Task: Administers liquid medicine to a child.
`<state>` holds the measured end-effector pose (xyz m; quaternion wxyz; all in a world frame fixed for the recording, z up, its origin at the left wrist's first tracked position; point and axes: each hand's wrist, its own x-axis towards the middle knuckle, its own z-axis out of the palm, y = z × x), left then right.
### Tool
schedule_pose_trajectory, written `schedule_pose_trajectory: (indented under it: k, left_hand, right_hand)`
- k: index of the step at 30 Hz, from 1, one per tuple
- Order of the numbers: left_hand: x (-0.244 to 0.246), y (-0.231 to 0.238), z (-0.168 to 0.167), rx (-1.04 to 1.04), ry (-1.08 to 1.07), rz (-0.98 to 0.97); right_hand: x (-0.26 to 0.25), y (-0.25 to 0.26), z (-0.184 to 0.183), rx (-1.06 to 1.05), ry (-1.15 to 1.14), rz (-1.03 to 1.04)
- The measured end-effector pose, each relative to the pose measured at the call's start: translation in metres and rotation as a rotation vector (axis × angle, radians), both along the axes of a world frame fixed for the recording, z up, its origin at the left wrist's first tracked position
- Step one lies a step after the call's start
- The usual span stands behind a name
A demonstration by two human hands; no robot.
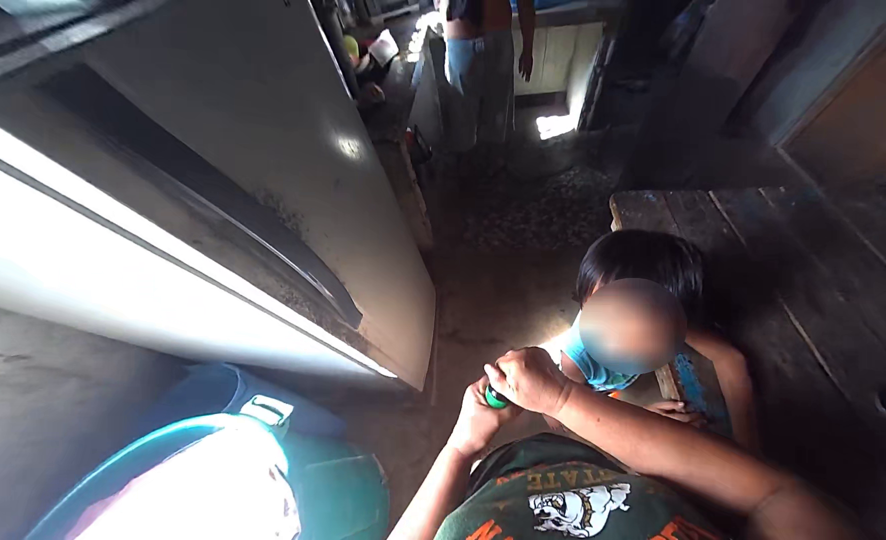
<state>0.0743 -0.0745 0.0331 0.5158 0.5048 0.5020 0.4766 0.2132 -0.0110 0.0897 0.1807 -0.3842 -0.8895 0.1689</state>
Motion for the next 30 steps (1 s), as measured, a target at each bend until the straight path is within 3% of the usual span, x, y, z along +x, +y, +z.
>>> schedule_pose_trajectory:
  k: [2,4,6,7,10,13,18,22,25,30]
  left_hand:
    - [-0.007,-0.009,0.007,-0.019,-0.312,-0.233]
    - [-0.014,-0.014,0.008,-0.053,-0.565,-0.593]
    - [-0.025,-0.01,0.015,-0.026,-0.606,-0.866]
    - [-0.032,-0.006,0.02,0.02,-0.548,-0.904]
    - [-0.045,-0.003,0.039,0.167,-0.255,-0.595]
    - [-0.039,-0.001,0.03,0.187,-0.104,-0.338]
    - [-0.014,-0.009,0.001,0.129,-0.144,-0.384]
    - [0.001,-0.009,-0.008,0.135,-0.072,-0.352]
    - [0.01,-0.007,-0.01,0.158,0.055,-0.371]
    - [0.023,-0.01,-0.011,0.149,-0.043,-0.376]
  right_hand:
    - [0.001,0.001,0.006,0.169,0.182,0.197]
    - [-0.003,-0.004,0.02,0.258,0.306,0.406]
    - [-0.009,-0.012,0.041,0.295,0.34,0.543]
    - [-0.01,-0.016,0.049,0.301,0.316,0.548]
    - [-0.002,-0.027,0.069,0.13,0.106,0.348]
    - [0.013,-0.028,0.075,-0.131,-0.044,0.21]
    - [0.037,-0.042,0.054,-0.23,-0.002,0.293]
    - [0.053,-0.051,0.054,-0.381,-0.075,0.062]
    - [0.057,-0.06,0.041,-0.291,-0.027,-0.014]
    - [0.068,-0.064,0.049,-0.406,-0.038,-0.057]
